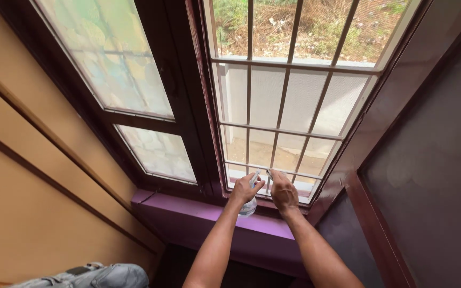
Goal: The person sprays a cleaning solution onto a window and wipes the glass and frame with a cloth. They systematically clean the window panes and the surrounding frame, moving the cloth across different sections to remove dirt and residue.
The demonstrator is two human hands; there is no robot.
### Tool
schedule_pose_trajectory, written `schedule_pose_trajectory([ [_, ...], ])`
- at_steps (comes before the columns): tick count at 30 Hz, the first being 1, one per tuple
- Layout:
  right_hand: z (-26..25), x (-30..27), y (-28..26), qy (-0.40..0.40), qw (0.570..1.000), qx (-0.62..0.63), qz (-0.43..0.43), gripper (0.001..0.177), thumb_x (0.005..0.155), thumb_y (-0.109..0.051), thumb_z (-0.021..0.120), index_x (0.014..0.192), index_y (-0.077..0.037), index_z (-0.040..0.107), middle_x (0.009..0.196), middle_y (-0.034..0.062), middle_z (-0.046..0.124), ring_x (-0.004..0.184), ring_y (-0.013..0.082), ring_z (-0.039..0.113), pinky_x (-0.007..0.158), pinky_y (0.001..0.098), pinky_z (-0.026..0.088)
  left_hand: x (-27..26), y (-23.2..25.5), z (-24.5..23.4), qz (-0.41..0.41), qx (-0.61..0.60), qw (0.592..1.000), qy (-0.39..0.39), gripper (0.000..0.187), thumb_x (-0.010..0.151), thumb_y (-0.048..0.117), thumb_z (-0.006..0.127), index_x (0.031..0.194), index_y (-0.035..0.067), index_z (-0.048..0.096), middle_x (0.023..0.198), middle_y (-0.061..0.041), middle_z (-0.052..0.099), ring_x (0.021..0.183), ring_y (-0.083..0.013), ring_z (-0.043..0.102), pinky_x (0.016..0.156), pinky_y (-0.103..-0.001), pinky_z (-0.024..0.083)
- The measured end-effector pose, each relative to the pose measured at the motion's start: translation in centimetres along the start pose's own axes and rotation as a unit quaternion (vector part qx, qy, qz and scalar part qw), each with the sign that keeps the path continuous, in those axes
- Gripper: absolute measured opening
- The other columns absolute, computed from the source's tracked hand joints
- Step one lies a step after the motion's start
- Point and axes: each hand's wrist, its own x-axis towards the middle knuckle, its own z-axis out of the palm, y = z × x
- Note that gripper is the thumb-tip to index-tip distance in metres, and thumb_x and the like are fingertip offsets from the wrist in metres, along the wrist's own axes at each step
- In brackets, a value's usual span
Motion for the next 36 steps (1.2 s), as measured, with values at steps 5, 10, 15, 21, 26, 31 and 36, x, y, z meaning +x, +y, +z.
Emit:
schedule_pose_trajectory([
  [5,0.3,-0.3,-0.1,-0.053,0.992,0.074,0.092,0.034,0.099,-0.010,0.053,0.128,-0.005,0.068,0.107,0.0240,0.074,0.095,0.0383,0.074,0.085,0.0480,0.060,-1.1,-1.1,1.5,-0.004,-0.026,1.000,0.006,0.048,0.085,0.049,0.078,0.117,0.014,0.072,0.098,-0.011,0.079,0.092,-0.0245,0.078,0.082,-0.041,0.060],
  [10,1.6,-0.2,0.8,-0.105,0.963,0.172,0.177,0.033,0.099,-0.014,0.051,0.126,-0.011,0.069,0.102,0.0198,0.077,0.093,0.0343,0.076,0.085,0.0456,0.060,-1.3,-2.0,2.8,-0.015,-0.022,1.000,0.010,0.058,0.079,0.051,0.083,0.125,0.016,0.071,0.104,-0.010,0.079,0.093,-0.0248,0.077,0.081,-0.041,0.060],
  [15,1.4,-0.2,1.3,-0.095,0.956,0.195,0.199,0.036,0.096,-0.011,0.048,0.126,-0.010,0.069,0.100,0.0195,0.077,0.091,0.0338,0.077,0.081,0.0460,0.061,-2.0,-2.3,3.4,-0.032,-0.014,0.999,0.012,0.065,0.076,0.055,0.084,0.127,0.016,0.071,0.097,-0.008,0.077,0.092,-0.0251,0.075,0.081,-0.044,0.060],
  [21,1.4,-0.3,1.6,-0.100,0.959,0.188,0.189,0.036,0.096,-0.011,0.049,0.125,-0.011,0.069,0.102,0.0202,0.077,0.091,0.0348,0.076,0.081,0.0470,0.060,-1.3,-4.1,4.6,-0.072,-0.044,0.996,0.000,0.077,0.067,0.061,0.082,0.133,0.023,0.069,0.103,-0.004,0.076,0.098,-0.0207,0.074,0.085,-0.043,0.061],
  [26,2.3,-0.2,1.7,-0.090,0.961,0.189,0.181,0.035,0.095,-0.013,0.049,0.124,-0.012,0.070,0.102,0.0200,0.077,0.092,0.0356,0.076,0.083,0.0477,0.059,-1.6,-4.3,4.1,-0.081,-0.029,0.996,-0.002,0.089,0.065,0.061,0.086,0.138,0.015,0.063,0.111,-0.010,0.075,0.105,-0.0248,0.073,0.090,-0.044,0.060],
  [31,1.1,1.1,-0.9,-0.066,0.965,0.180,0.177,0.034,0.095,-0.013,0.050,0.121,-0.014,0.072,0.100,0.0205,0.077,0.093,0.0385,0.074,0.083,0.0502,0.057,-1.8,-4.8,3.0,-0.052,-0.007,0.998,0.017,0.093,0.065,0.054,0.091,0.140,0.008,0.061,0.121,-0.018,0.073,0.113,-0.0281,0.072,0.095,-0.044,0.058],
  [36,1.2,2.5,-3.0,-0.027,0.966,0.208,0.154,0.031,0.094,-0.013,0.054,0.119,-0.013,0.072,0.099,0.0207,0.076,0.093,0.0383,0.074,0.081,0.0494,0.058,-0.6,-6.0,2.7,-0.047,-0.024,0.999,0.013,0.087,0.068,0.047,0.091,0.141,0.009,0.062,0.129,-0.016,0.071,0.117,-0.0265,0.071,0.099,-0.040,0.057],
])
